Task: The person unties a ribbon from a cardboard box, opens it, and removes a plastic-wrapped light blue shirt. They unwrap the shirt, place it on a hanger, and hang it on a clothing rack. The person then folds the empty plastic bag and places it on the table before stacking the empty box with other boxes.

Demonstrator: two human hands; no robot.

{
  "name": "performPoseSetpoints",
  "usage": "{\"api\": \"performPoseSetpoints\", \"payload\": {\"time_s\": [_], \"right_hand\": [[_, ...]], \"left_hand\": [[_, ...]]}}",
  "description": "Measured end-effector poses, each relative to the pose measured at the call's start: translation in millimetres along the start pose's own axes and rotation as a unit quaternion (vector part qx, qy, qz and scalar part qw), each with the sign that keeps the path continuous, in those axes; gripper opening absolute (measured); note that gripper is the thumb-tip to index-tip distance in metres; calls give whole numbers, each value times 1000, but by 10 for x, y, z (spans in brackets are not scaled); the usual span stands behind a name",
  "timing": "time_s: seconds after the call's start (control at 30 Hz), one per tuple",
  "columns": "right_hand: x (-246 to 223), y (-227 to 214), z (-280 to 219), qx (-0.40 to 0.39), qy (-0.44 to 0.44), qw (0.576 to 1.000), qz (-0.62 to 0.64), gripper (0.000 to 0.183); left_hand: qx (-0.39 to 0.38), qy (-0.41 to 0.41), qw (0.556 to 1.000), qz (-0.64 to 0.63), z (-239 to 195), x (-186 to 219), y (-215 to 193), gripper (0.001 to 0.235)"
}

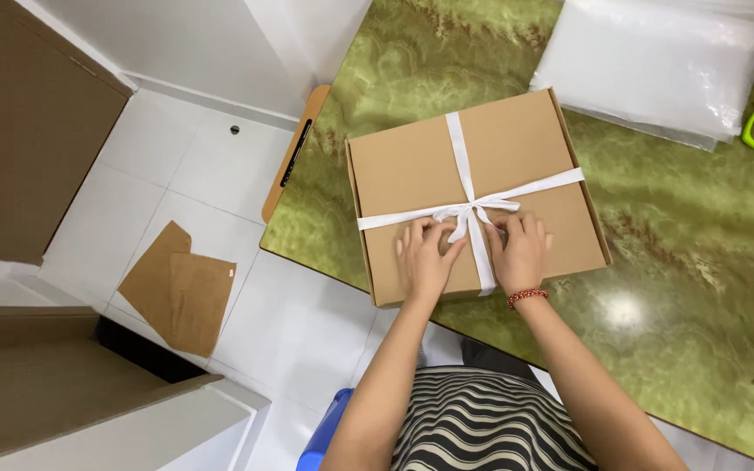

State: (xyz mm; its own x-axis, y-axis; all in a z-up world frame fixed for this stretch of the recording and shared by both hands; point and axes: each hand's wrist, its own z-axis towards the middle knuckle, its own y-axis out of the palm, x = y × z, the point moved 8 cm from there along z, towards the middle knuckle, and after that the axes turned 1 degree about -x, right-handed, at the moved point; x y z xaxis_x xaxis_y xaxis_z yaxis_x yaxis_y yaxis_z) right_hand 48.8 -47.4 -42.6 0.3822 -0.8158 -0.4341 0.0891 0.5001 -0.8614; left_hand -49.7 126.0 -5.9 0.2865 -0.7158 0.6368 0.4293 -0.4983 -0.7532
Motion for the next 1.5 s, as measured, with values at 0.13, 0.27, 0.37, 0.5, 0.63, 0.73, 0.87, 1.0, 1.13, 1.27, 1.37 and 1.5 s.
{"api": "performPoseSetpoints", "payload": {"time_s": [0.13,0.27,0.37,0.5,0.63,0.73,0.87,1.0,1.13,1.27,1.37,1.5], "right_hand": [[129,7,-111,19,-15,1000,-2,23],[274,-149,-268,53,16,994,99,18],[424,-283,-439,98,53,983,146,16],[617,-390,-655,151,157,952,216,8],[721,-291,-638,205,178,885,378,5],[767,-345,-671,254,206,838,437,12],[68,-632,-633,185,114,944,249,41],[-389,-456,-685,72,88,986,125,34],[-264,-175,-699,82,95,992,9,22],[-147,-105,-718,57,113,992,16,21],[-244,-281,-771,22,181,947,265,24],[-84,-415,-774,-8,236,810,536,35]], "left_hand": [[6,-27,1000,-9,16,14,-17,22],[58,-68,987,-136,-7,-211,33,17],[96,-112,957,-248,-46,-447,-17,14],[114,-210,877,-417,-178,-712,-62,10],[134,-226,835,-483,-256,-1029,144,14],[197,-246,766,-560,-355,-947,-136,19],[49,-180,864,-468,-344,-545,-402,41],[-86,-17,965,-245,-388,-390,-288,23],[-70,54,973,-213,-404,-416,-236,18],[-72,66,972,-213,-398,-445,-207,15],[-65,79,974,-204,-418,-417,-237,14],[-71,94,971,-210,-445,-344,-301,13]]}}
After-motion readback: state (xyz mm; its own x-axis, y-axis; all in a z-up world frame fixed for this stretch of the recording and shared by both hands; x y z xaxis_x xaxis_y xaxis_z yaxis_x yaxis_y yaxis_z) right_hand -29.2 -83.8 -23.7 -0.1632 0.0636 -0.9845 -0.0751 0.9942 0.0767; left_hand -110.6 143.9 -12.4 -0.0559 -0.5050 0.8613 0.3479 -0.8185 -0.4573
